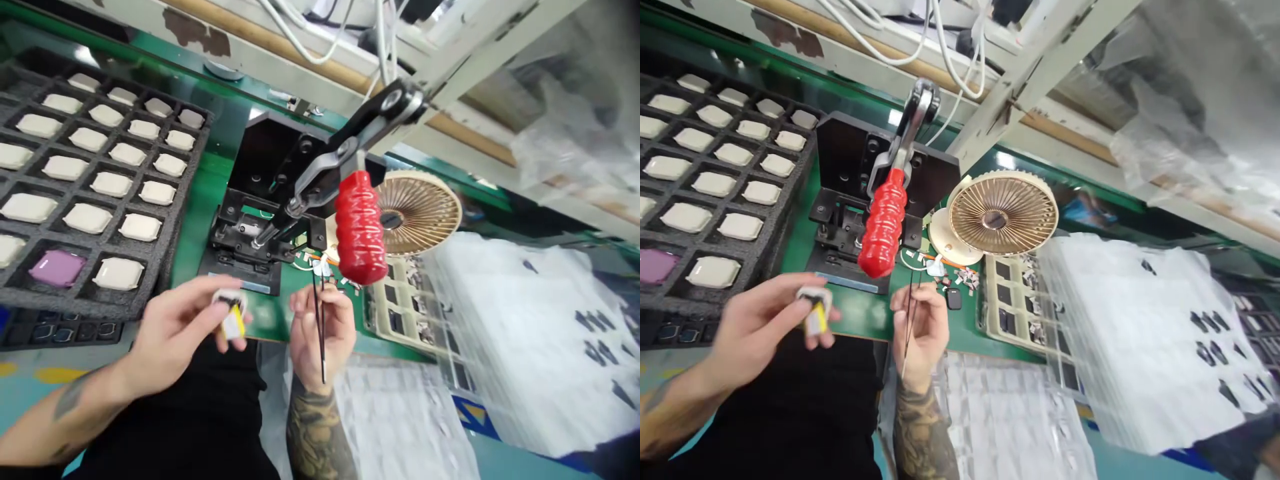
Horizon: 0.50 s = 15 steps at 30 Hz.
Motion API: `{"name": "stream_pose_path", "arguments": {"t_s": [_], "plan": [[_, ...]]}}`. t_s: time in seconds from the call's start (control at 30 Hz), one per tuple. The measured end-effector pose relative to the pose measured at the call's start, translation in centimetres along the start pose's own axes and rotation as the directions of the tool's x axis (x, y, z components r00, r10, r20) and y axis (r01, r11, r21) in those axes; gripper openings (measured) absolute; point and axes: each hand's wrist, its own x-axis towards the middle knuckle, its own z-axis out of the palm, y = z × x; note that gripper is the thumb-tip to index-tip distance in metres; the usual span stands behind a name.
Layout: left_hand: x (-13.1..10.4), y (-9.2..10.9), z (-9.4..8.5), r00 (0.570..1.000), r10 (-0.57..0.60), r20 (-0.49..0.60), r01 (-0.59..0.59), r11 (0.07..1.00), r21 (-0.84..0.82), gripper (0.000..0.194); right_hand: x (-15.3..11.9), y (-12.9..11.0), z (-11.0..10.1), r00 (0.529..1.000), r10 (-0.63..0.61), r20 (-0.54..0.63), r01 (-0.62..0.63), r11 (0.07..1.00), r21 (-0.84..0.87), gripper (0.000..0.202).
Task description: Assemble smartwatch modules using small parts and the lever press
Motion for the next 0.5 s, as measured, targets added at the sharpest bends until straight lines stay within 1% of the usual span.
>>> {"name": "stream_pose_path", "arguments": {"t_s": [0.03,0.07,0.1,0.17,0.2,0.23,0.3,0.37,0.4,0.43,0.47,0.5], "plan": [[0.9,-1.2,1.1,0.998,-0.053,-0.022,0.051,0.995,-0.082,0.027,-0.3,0.0,1.1,0.995,-0.079,-0.065,0.076,0.996,-0.057,0.018],[1.9,-2.3,1.9,0.995,-0.093,-0.031,0.089,0.987,-0.134,0.031,-0.6,0.0,2.0,0.981,-0.165,-0.103,0.153,0.981,-0.118,0.015],[2.8,-3.3,2.4,0.992,-0.117,-0.046,0.108,0.98,-0.167,0.036,-1.0,0.0,2.6,0.96,-0.256,-0.114,0.235,0.957,-0.17,0.016],[4.1,-4.7,2.7,0.99,-0.132,-0.051,0.121,0.977,-0.178,0.044,-1.5,0.0,3.1,0.909,-0.411,-0.07,0.386,0.892,-0.235,0.022],[4.4,-5.1,2.7,0.99,-0.13,-0.053,0.119,0.978,-0.174,0.045,-1.7,0.0,3.1,0.896,-0.444,-0.018,0.425,0.868,-0.258,0.027],[4.4,-5.4,2.5,0.991,-0.123,-0.054,0.112,0.979,-0.169,0.044,-1.7,0.0,2.9,0.893,-0.448,0.052,0.443,0.85,-0.285,0.032],[4.1,-5.6,2.1,0.993,-0.107,-0.055,0.098,0.984,-0.152,0.041,-1.6,-0.1,2.4,0.892,-0.396,0.219,0.45,0.822,-0.348,0.038],[3.7,-5.6,1.9,0.994,-0.101,-0.048,0.095,0.987,-0.127,0.038,-1.3,-0.1,2.0,0.866,-0.327,0.379,0.468,0.797,-0.382,0.043],[3.6,-5.6,1.8,0.994,-0.102,-0.038,0.097,0.989,-0.115,0.037,-1.2,0.0,1.9,0.847,-0.32,0.425,0.488,0.787,-0.379,0.046],[3.5,-5.7,1.7,0.995,-0.101,-0.026,0.097,0.989,-0.107,0.037,-1.1,0.1,1.9,0.832,-0.327,0.448,0.505,0.781,-0.368,0.047],[3.5,-5.7,1.6,0.995,-0.097,-0.014,0.095,0.99,-0.106,0.037,-1.1,0.2,2.0,0.827,-0.338,0.449,0.513,0.78,-0.357,0.048],[3.4,-5.8,1.6,0.996,-0.092,-0.001,0.091,0.99,-0.109,0.037,-1.0,0.3,2.2,0.833,-0.345,0.432,0.508,0.787,-0.35,0.048]]}}
